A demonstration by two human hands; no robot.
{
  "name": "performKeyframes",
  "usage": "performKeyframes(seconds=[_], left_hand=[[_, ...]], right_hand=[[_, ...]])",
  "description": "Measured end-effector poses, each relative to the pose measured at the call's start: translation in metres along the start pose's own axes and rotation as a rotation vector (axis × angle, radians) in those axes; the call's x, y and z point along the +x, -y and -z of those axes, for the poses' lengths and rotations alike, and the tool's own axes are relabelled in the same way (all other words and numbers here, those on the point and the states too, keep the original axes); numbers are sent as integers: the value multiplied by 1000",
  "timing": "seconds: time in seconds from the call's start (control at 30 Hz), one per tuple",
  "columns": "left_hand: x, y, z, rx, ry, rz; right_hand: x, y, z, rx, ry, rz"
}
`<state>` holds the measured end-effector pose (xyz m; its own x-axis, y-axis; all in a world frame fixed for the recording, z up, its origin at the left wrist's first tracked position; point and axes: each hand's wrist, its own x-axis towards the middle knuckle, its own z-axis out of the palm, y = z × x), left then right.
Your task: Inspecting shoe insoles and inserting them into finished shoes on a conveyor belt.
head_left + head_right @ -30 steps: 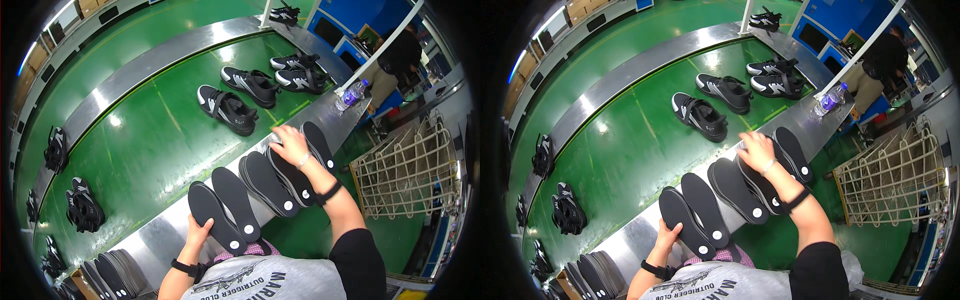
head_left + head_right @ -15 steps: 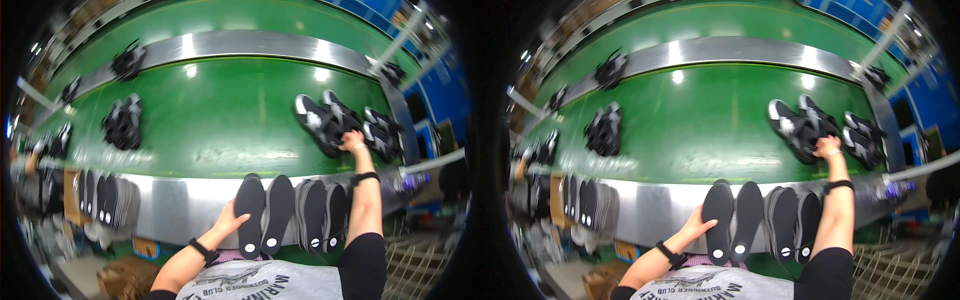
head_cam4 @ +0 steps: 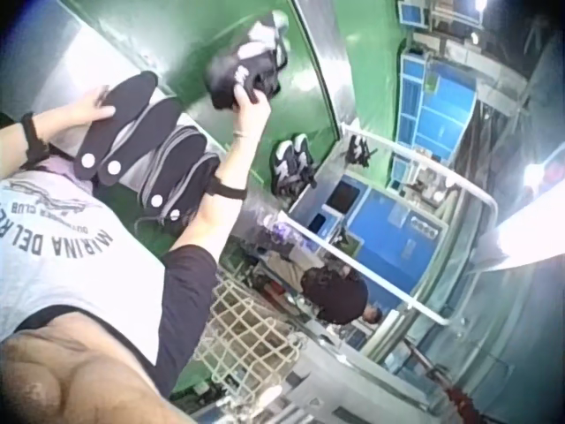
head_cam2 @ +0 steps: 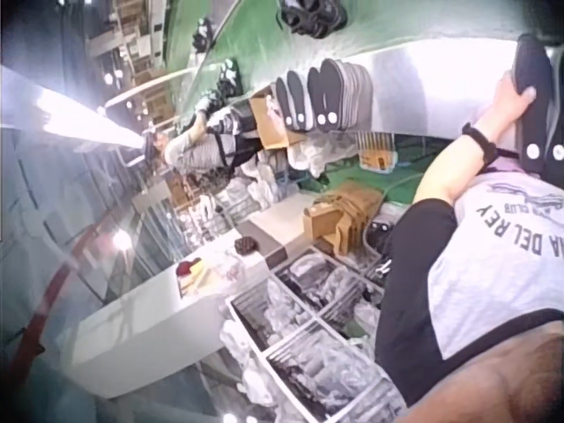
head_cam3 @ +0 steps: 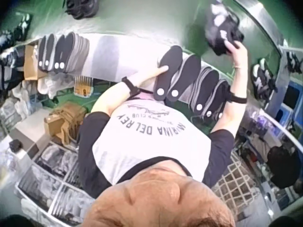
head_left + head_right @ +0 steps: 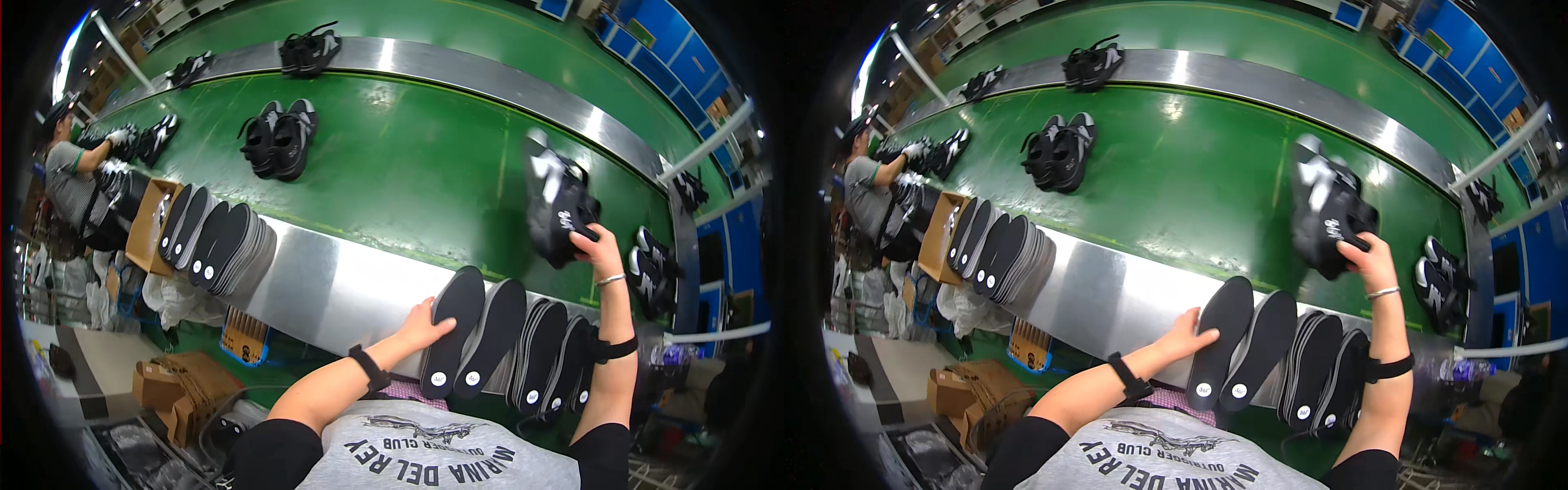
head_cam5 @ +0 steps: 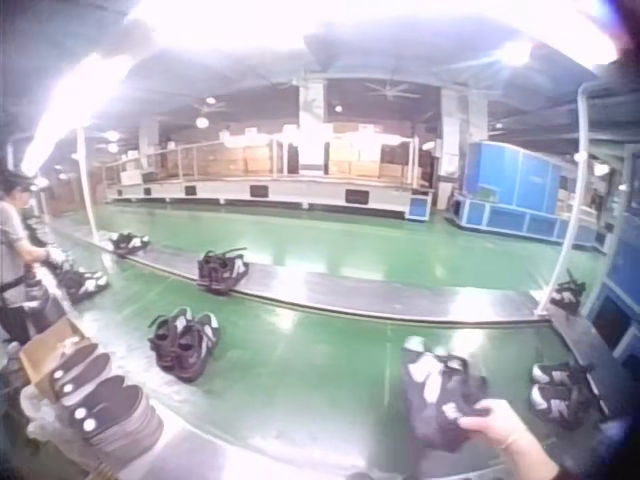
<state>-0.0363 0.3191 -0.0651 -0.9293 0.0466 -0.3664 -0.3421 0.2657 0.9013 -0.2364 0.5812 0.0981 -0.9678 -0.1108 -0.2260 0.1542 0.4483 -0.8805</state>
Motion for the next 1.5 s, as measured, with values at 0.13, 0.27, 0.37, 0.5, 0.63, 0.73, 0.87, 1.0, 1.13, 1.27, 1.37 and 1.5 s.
performKeyframes(seconds=[0.13, 0.27, 0.37, 0.5, 0.63, 0.73, 0.87, 1.0, 1.13, 1.27, 1.37, 1.5], left_hand=[[-22, -51, 48, -268, -244, 25], [-57, -81, 96, -420, -382, -273], [-65, -42, 121, -420, -434, -163], [-71, 25, 172, -364, -195, 22], [-74, 34, 200, 160, -240, -171], [-74, 25, 205, 661, -335, -205], [-75, -2, 211, 775, -202, -450], [-54, -1, 220, 658, -203, -834], [-34, -12, 239, 406, -173, -734], [-3, -13, 263, -101, 291, -90], [3, -10, 266, -69, 333, 7], [-2, -6, 263, -218, 322, 39]], right_hand=[[-56, 55, -76, -438, -21, 530], [-114, 78, -171, -606, 26, 712], [-151, 78, -236, -678, 120, 604], [-180, 62, -310, -775, 206, 419], [-211, 54, -346, -823, 245, 391], [-208, 75, -324, -638, 136, 343], [-183, 21, -275, -818, -355, 127], [-169, -34, -263, -969, -389, -258], [-163, -33, -269, -1024, -489, -341], [-159, -29, -262, -998, -418, -412], [-169, -16, -249, -964, -577, -207], [-188, 65, -246, -559, -440, 373]])
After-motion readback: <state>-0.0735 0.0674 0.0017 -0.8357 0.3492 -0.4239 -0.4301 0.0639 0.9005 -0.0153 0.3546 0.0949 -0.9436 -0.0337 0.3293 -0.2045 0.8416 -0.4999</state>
